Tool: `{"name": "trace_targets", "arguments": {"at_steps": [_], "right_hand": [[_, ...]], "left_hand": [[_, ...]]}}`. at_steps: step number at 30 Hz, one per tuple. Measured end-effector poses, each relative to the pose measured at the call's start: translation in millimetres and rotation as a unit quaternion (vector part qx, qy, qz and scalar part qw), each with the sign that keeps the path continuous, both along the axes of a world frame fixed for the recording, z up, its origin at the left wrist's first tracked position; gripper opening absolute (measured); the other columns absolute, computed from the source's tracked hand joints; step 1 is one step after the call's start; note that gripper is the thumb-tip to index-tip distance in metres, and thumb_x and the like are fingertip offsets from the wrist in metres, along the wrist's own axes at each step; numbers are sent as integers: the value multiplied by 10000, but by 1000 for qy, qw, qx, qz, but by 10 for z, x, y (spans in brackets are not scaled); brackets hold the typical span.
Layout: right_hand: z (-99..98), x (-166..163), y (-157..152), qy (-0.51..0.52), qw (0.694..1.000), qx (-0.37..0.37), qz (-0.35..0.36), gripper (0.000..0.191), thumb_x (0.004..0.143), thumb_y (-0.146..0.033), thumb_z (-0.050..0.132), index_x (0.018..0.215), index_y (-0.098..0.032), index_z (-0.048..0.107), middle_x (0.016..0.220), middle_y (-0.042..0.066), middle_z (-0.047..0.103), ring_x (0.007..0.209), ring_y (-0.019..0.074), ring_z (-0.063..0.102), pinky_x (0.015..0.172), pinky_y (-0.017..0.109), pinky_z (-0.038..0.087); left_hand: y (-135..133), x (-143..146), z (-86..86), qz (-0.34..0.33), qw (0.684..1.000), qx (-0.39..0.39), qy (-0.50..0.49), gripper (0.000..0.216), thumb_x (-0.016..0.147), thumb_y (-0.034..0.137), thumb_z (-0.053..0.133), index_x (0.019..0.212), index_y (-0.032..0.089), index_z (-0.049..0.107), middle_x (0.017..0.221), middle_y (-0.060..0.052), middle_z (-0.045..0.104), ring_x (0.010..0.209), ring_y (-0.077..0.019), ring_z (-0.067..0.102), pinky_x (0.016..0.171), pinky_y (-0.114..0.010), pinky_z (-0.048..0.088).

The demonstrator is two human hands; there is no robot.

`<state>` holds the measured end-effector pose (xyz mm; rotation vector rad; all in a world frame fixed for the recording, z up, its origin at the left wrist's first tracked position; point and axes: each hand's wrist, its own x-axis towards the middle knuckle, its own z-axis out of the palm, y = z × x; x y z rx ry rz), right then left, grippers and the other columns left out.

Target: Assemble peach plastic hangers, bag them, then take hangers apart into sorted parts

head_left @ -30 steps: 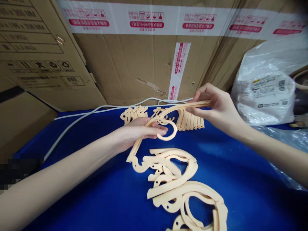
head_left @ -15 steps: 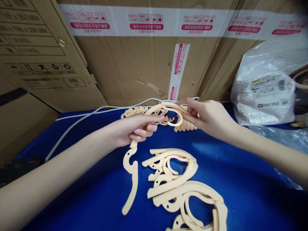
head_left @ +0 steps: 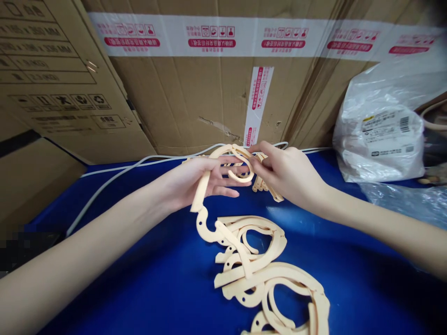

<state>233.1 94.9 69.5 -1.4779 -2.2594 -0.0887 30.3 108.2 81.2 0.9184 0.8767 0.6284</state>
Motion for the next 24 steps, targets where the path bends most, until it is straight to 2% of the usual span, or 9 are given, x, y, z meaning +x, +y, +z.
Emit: {"name": "trace_targets", "arguments": {"at_steps": [6, 8, 11, 12, 14, 16, 18, 21, 24], "right_hand": [[3, 10, 35, -15, 1000, 13, 20, 298, 930, -333, 508, 1108, -143, 651, 691, 30, 699, 597, 200, 632, 573, 281, 310], [8, -6, 39, -49, 999, 20, 11, 315, 926, -340, 513, 1130, -138, 642, 738, 54, 726, 630, 221, 655, 566, 288, 294], [13, -33, 31, -113, 993, 16, -8, 352, 941, -357, 490, 1179, -140, 632, 754, 75, 748, 628, 240, 669, 537, 293, 239], [13, -40, 27, -134, 991, 13, -15, 357, 950, -362, 476, 1182, -141, 633, 746, 79, 750, 614, 241, 667, 528, 295, 220], [11, -49, 20, -166, 986, 12, -27, 363, 975, -359, 433, 1179, -143, 641, 720, 89, 747, 586, 238, 658, 515, 299, 191], [1, -50, 21, -189, 981, 14, -36, 377, 999, -342, 387, 1179, -138, 647, 694, 101, 737, 576, 235, 651, 507, 304, 176], [-18, -44, 34, -198, 979, 11, -38, 391, 1012, -325, 360, 1202, -127, 638, 699, 110, 734, 587, 239, 648, 504, 308, 177], [-65, -13, 71, -190, 981, 7, -30, 383, 1010, -268, 352, 1238, -105, 614, 797, 132, 750, 641, 251, 656, 518, 315, 203], [-109, 40, 127, -146, 989, -19, 13, 388, 1004, -221, 348, 1270, -87, 595, 878, 145, 748, 697, 247, 657, 553, 314, 276]], "left_hand": [[1, -85, 53, -51, 999, -4, -13, 527, 545, 99, 508, 1037, 101, 698, 1023, -142, 726, 756, -172, 647, 442, -165, 413], [4, -98, 34, -59, 998, 7, -20, 489, 550, 107, 514, 998, 109, 710, 1003, -135, 720, 804, -176, 637, 482, -170, 449], [-2, -98, 37, -78, 996, 1, -33, 432, 561, 109, 506, 944, 131, 704, 1001, -112, 709, 860, -198, 664, 651, -257, 578], [-5, -93, 48, -85, 996, -6, -35, 410, 568, 112, 502, 929, 138, 696, 995, -105, 704, 852, -206, 675, 649, -275, 590], [-10, -80, 73, -90, 995, -23, -39, 356, 595, 118, 505, 905, 152, 675, 965, -98, 693, 752, -190, 673, 507, -220, 536], [-7, -65, 91, -80, 995, -42, -43, 266, 648, 124, 516, 876, 153, 650, 907, -92, 671, 564, -119, 585, 357, -143, 378], [5, -53, 92, -64, 995, -61, -41, 144, 732, 133, 520, 831, 151, 623, 795, -62, 614, 416, -50, 418, 302, -111, 259], [34, -48, 73, -63, 994, -78, -38, 97, 817, 140, 492, 786, 157, 583, 650, 3, 465, 355, -22, 256, 280, -100, 206], [61, -38, 50, -76, 993, -80, -33, 100, 798, 116, 467, 751, 169, 537, 595, 29, 379, 349, -31, 229, 272, -98, 220]]}}
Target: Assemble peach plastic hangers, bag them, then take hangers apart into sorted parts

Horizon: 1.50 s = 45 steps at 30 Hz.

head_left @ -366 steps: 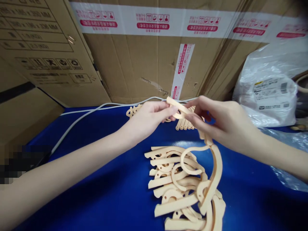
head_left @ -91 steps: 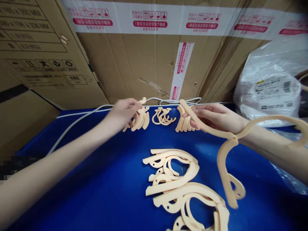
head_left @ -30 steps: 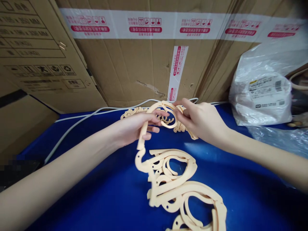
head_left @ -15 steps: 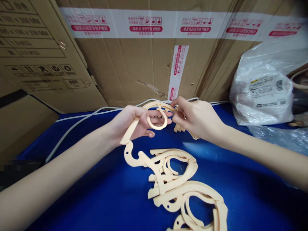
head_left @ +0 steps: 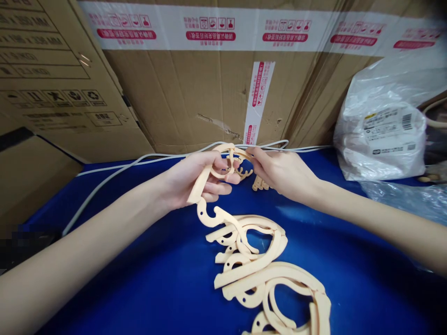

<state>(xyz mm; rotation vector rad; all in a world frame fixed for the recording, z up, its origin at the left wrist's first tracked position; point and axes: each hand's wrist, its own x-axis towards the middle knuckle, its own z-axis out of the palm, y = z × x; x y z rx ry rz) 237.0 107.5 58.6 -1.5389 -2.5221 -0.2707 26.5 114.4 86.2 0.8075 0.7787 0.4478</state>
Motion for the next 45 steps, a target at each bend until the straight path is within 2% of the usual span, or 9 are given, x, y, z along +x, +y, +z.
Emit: {"name": "trace_targets", "arguments": {"at_steps": [5, 10, 11, 16, 21, 27, 35, 41, 45], "right_hand": [[26, 67, 109, 184, 970, -139, 80, 347, 1003, -269, 382, 1078, -132, 693, 899, 87, 724, 772, 199, 636, 695, 295, 433], [49, 158, 223, 357, 891, -280, -18, 321, 963, -307, 415, 881, -169, 693, 616, 18, 595, 487, 153, 505, 499, 289, 406], [39, 197, 255, 366, 888, -276, -47, 322, 960, -296, 406, 862, -172, 686, 589, 11, 578, 462, 149, 491, 482, 287, 400], [-57, 444, 449, 290, 939, -117, -145, 217, 896, -182, 464, 948, -151, 672, 598, 13, 639, 544, 174, 575, 549, 277, 407], [-203, 547, 522, 220, 953, -110, -176, 294, 852, -215, 584, 1124, -126, 644, 657, 33, 701, 575, 214, 641, 584, 288, 432], [-318, 547, 475, 132, 975, -47, -170, 354, 868, -239, 579, 1201, -122, 608, 777, 107, 734, 856, 337, 707, 708, 347, 435], [-331, 557, 450, 100, 982, -53, -150, 346, 904, -289, 553, 1208, -131, 597, 691, 69, 710, 706, 286, 680, 611, 313, 372], [-284, 515, 404, 125, 981, -87, -118, 328, 891, -221, 529, 1203, -134, 582, 587, 2, 650, 534, 218, 578, 559, 292, 324], [-282, 507, 389, 162, 977, -92, -105, 300, 883, -174, 509, 1172, -133, 582, 557, -12, 621, 505, 204, 551, 549, 287, 331]], "left_hand": [[31, 95, -20, 6, 999, 35, 41, 98, 705, 85, 486, 730, 180, 484, 560, 43, 338, 338, -30, 208, 265, -98, 204], [32, 173, 72, 42, 994, 70, 66, 160, 675, 90, 490, 785, 199, 452, 552, 41, 364, 326, -36, 224, 272, -104, 192], [31, 165, 99, 49, 993, 78, 76, 165, 681, 91, 489, 799, 201, 454, 550, 42, 361, 324, -36, 223, 274, -105, 188], [40, 58, 184, 57, 994, 73, 63, 160, 692, 98, 493, 810, 196, 446, 556, 45, 349, 321, -27, 212, 282, -103, 169], [67, 44, 192, 47, 997, 53, 28, 152, 678, 113, 481, 795, 193, 428, 547, 51, 328, 325, -35, 186, 265, -110, 171], [110, 113, 124, 50, 997, 59, 17, 108, 713, 102, 466, 774, 185, 433, 568, 30, 391, 315, -25, 205, 259, -109, 184], [104, 179, 91, 58, 996, 59, 41, 122, 691, 101, 483, 796, 163, 491, 580, 8, 443, 314, -24, 246, 250, -105, 198], [103, 213, 85, 54, 996, 62, 24, 127, 686, 107, 478, 798, 160, 507, 598, -5, 457, 315, -22, 247, 251, -103, 183], [81, 243, 112, 43, 997, 58, 7, 40, 785, 183, 462, 783, 163, 498, 600, -12, 466, 306, -20, 237, 252, -113, 173]]}}
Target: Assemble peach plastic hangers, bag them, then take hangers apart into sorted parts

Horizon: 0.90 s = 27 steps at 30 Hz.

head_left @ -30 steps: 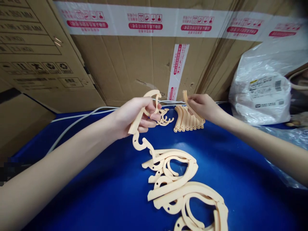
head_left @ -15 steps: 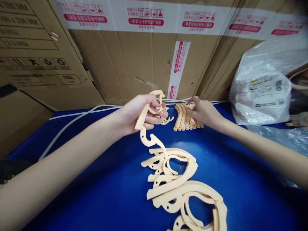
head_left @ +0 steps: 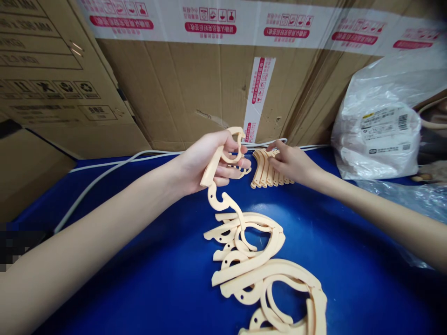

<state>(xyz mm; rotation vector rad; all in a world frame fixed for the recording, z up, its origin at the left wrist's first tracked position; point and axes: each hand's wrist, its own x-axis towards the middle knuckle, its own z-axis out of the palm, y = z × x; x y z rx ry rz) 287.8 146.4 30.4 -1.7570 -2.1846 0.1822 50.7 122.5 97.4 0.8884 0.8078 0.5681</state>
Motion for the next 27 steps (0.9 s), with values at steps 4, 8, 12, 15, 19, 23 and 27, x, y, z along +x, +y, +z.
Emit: {"name": "trace_targets", "arguments": {"at_steps": [4, 8, 12, 15, 19, 23, 27], "right_hand": [[71, -53, -111, 59, 998, 25, 9, 216, 953, -232, 477, 1125, -160, 586, 593, -16, 624, 488, 160, 517, 545, 276, 359], [323, -260, -371, 292, 945, 21, 146, 382, 1040, -479, 391, 938, -191, 620, 699, 5, 636, 528, 115, 518, 531, 258, 397], [608, -433, -549, 395, 898, -58, 182, 285, 937, -458, 613, 840, -191, 625, 745, 0, 644, 507, 82, 499, 450, 232, 366], [678, -399, -553, 383, 908, -57, 160, 103, 858, -285, 668, 874, -187, 640, 728, -8, 631, 529, 87, 494, 460, 231, 368], [630, -262, -520, 234, 959, 107, 118, 148, 893, -308, 596, 988, -203, 639, 702, -9, 591, 588, 123, 516, 551, 262, 376], [593, -231, -501, -20, 979, 192, 64, 253, 965, -402, 495, 993, -202, 647, 612, 0, 505, 511, 134, 408, 550, 299, 247], [548, -204, -404, 61, 987, 54, 137, 337, 983, -384, 430, 738, -207, 579, 544, 4, 499, 469, 122, 402, 512, 283, 289]], "left_hand": [[-20, 52, 25, 34, 999, 4, 5, 457, 980, 493, 267, 771, 162, 503, 600, -39, 503, 295, -25, 245, 247, -130, 166], [-31, 150, 3, 91, 990, 100, 33, 444, 1034, 476, 347, 778, 159, 525, 639, -36, 558, 349, -67, 445, 306, -153, 350], [-48, 243, 3, 65, 960, 265, 67, 321, 988, 345, 584, 744, 136, 583, 632, 8, 523, 509, -120, 636, 500, -210, 541], [-82, 262, 57, 75, 942, 304, 120, 428, 1030, 398, 501, 683, 151, 535, 567, 26, 493, 462, -115, 624, 483, -193, 499], [-134, 234, 111, 91, 934, 293, 184, 470, 1084, 333, 318, 645, 189, 402, 469, 70, 386, 294, -41, 382, 386, -139, 290], [-140, 179, 40, 61, 907, 340, 241, 436, 1058, 251, 366, 626, 192, 388, 471, 78, 334, 331, -30, 248, 434, -170, 219], [-136, 106, -109, 69, 773, 545, 317, 344, 1037, 268, 413, 731, 183, 545, 594, 19, 459, 538, -118, 439, 551, -237, 257]]}}
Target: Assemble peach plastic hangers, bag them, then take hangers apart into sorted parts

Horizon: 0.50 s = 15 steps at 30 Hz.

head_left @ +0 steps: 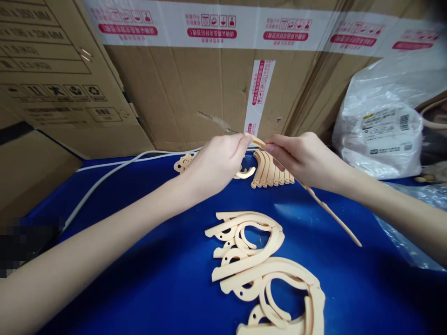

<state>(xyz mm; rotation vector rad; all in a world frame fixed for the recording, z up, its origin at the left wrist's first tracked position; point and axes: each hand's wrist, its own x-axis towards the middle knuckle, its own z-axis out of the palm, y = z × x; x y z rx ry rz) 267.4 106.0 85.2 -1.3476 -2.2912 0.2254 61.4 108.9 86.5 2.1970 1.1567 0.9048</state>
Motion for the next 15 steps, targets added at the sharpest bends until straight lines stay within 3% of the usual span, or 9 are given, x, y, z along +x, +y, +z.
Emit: {"name": "trace_targets", "arguments": {"at_steps": [2, 5, 9, 12, 15], "right_hand": [[-27, 68, 85, 127, 983, -126, 30, 340, 971, -397, 447, 734, -201, 592, 530, -2, 505, 454, 114, 409, 470, 264, 315], [-46, 199, 202, 316, 918, -240, 4, 258, 929, -406, 543, 882, -182, 662, 533, -36, 457, 449, 95, 382, 429, 228, 300], [-42, 267, 231, 399, 879, -256, -43, 190, 920, -343, 574, 892, -192, 684, 548, -42, 433, 456, 83, 368, 426, 205, 287], [-52, 231, 176, 417, 870, -255, -57, 166, 909, -273, 554, 854, -182, 682, 632, -12, 516, 474, 85, 385, 422, 211, 289], [-65, 188, 125, 445, 854, -262, -67, 166, 904, -209, 521, 851, -172, 674, 677, 1, 539, 484, 87, 377, 415, 215, 276]], "left_hand": [[24, -27, -74, 24, 996, 62, 63, 244, 1028, 311, 443, 899, 199, 618, 632, 8, 463, 620, -165, 489, 589, -265, 245], [168, -47, -186, 49, 995, 18, 87, 239, 1026, 326, 436, 912, 207, 609, 648, 4, 453, 663, -188, 504, 598, -278, 246], [551, -46, -354, 18, 992, -97, 73, 358, 1030, 230, 393, 699, 182, 520, 631, 13, 477, 589, -132, 487, 556, -250, 325], [787, -35, -461, -8, 981, -175, 78, 318, 1018, 325, 538, 757, 148, 578, 641, 41, 516, 523, -87, 464, 508, -215, 386], [856, -6, -516, -20, 974, -210, 85, 301, 988, 371, 617, 802, 135, 616, 626, 58, 528, 485, -67, 444, 479, -198, 388]]}}
